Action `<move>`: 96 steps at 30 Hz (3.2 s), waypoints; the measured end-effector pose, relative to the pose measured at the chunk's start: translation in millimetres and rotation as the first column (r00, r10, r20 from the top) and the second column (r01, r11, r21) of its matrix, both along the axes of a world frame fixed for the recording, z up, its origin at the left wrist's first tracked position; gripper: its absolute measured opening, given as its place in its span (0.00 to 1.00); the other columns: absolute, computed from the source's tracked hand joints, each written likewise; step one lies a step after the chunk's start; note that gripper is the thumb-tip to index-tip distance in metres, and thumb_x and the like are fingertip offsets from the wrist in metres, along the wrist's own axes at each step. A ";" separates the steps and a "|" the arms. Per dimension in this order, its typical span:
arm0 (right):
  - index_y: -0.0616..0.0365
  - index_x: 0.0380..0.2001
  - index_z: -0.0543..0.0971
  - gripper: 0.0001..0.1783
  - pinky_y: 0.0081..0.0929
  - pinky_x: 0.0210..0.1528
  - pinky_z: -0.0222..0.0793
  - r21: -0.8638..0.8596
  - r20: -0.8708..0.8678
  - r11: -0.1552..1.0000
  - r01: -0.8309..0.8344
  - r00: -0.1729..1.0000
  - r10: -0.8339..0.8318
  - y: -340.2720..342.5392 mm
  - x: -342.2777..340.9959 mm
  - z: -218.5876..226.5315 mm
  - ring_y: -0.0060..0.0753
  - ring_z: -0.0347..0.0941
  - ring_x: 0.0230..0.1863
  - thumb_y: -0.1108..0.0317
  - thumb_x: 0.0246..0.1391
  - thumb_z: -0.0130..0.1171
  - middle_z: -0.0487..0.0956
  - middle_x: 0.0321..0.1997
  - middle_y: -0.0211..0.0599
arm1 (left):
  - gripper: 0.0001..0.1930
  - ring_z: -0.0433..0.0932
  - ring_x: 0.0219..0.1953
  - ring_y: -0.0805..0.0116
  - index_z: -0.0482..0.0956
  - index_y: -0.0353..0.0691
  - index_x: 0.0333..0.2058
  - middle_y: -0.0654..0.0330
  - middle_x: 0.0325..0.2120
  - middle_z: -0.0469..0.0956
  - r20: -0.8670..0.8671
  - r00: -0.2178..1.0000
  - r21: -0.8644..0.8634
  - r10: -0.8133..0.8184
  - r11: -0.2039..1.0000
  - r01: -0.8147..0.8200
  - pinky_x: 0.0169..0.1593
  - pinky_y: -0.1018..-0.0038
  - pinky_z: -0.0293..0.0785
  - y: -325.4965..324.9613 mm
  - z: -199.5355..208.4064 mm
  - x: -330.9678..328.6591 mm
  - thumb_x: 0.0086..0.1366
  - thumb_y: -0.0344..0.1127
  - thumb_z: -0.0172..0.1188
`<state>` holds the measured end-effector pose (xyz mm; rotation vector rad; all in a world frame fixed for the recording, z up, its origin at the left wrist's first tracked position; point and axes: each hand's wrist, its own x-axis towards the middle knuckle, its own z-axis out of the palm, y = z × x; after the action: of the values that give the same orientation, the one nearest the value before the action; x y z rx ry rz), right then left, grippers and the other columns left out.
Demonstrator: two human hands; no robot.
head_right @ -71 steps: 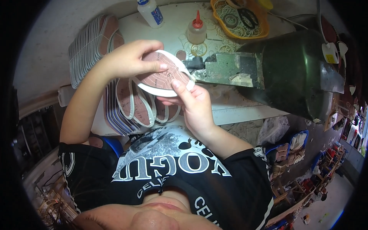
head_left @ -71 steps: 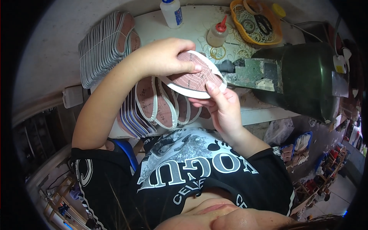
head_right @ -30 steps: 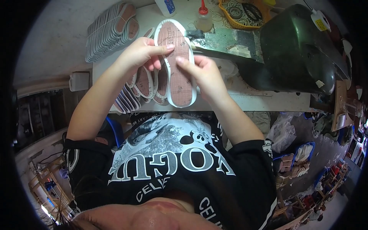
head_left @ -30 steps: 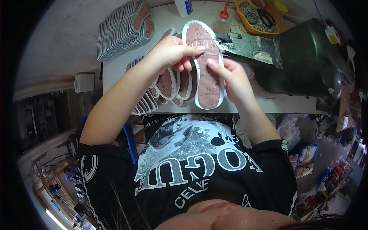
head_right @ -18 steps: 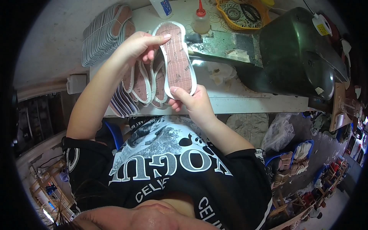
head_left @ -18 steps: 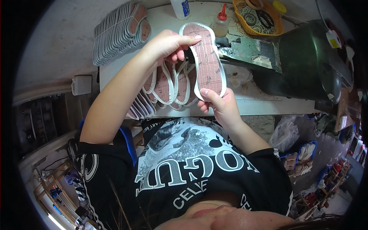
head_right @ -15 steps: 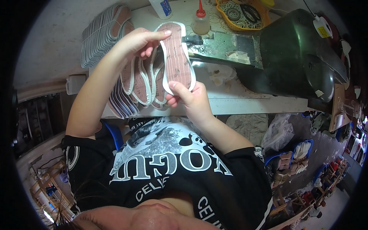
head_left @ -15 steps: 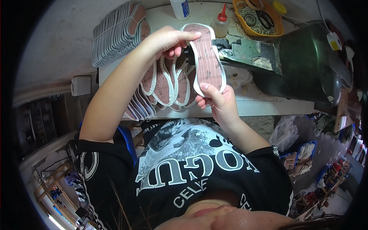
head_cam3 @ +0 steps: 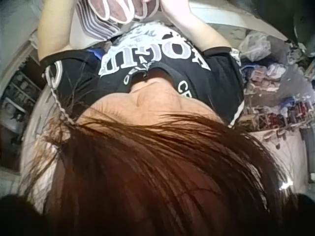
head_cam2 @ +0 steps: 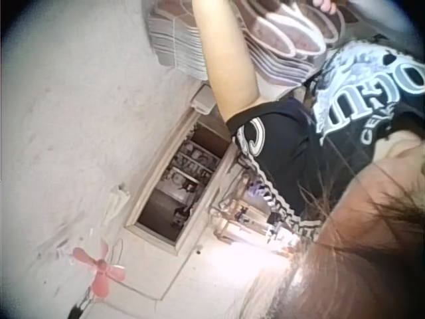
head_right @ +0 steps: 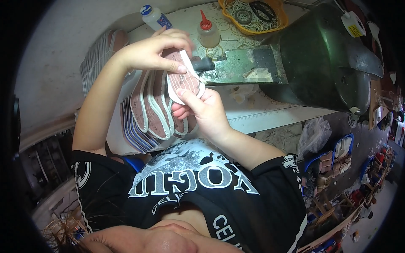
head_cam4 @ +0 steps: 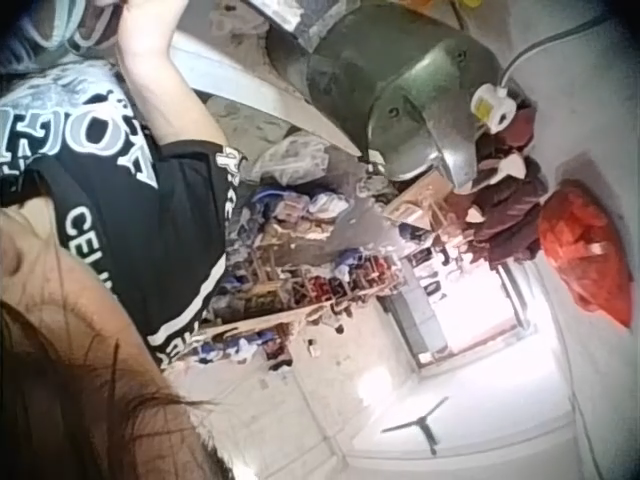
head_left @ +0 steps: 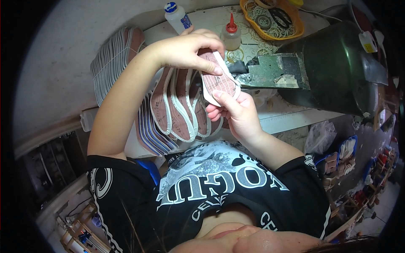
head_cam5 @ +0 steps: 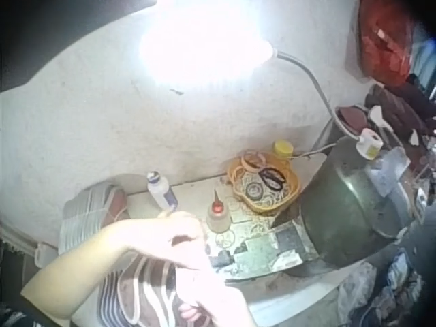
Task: Inspecting and preparing shoe insoles and components by checking alignment and stitching.
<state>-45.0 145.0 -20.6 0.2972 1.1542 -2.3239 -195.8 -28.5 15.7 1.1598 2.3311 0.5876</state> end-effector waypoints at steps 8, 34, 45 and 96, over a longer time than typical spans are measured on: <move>0.67 0.39 0.76 0.18 0.21 0.34 0.77 0.022 0.098 0.999 0.037 0.994 -0.039 -0.2 -6.2 10.2 0.29 0.79 0.31 0.60 0.60 0.51 0.80 0.33 0.44 | 0.18 0.71 0.36 0.61 0.76 0.40 0.30 0.56 0.25 0.73 -0.145 0.989 -0.063 0.009 0.998 -0.019 0.42 0.67 0.64 0.7 28.2 8.2 0.52 0.50 0.63; 0.67 0.38 0.75 0.19 0.19 0.34 0.76 0.043 0.095 0.979 -0.199 0.976 0.194 28.0 -16.8 25.3 0.27 0.78 0.30 0.58 0.60 0.50 0.79 0.32 0.43 | 0.18 0.72 0.15 0.79 0.76 0.34 0.27 0.62 0.17 0.76 0.713 0.421 -0.150 0.561 0.708 -0.690 0.17 0.83 0.68 11.4 17.0 93.6 0.64 0.45 0.55; 0.68 0.39 0.77 0.16 0.16 0.36 0.69 0.261 -0.101 0.898 -0.355 0.915 0.391 77.4 14.8 16.2 0.16 0.73 0.33 0.63 0.56 0.58 0.79 0.33 0.31 | 0.21 0.67 0.05 0.77 0.75 0.34 0.20 0.58 0.09 0.73 0.764 0.307 -0.161 0.567 0.628 -0.761 0.10 0.83 0.63 13.6 12.3 80.8 0.61 0.47 0.58; 0.63 0.48 0.70 0.18 0.15 0.39 0.66 0.411 -0.457 0.806 -0.427 0.668 0.587 -39.7 69.0 19.0 0.19 0.71 0.36 0.68 0.56 0.56 0.76 0.38 0.30 | 0.21 0.74 0.34 0.78 0.68 0.34 0.43 0.61 0.31 0.76 0.805 0.267 0.516 0.530 -0.403 -0.756 0.37 0.83 0.70 -103.1 -29.0 284.5 0.56 0.35 0.66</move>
<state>24.0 105.3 -1.6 -0.6223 1.5898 -1.7641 88.8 -131.5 -13.3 -0.5773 1.9801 2.8019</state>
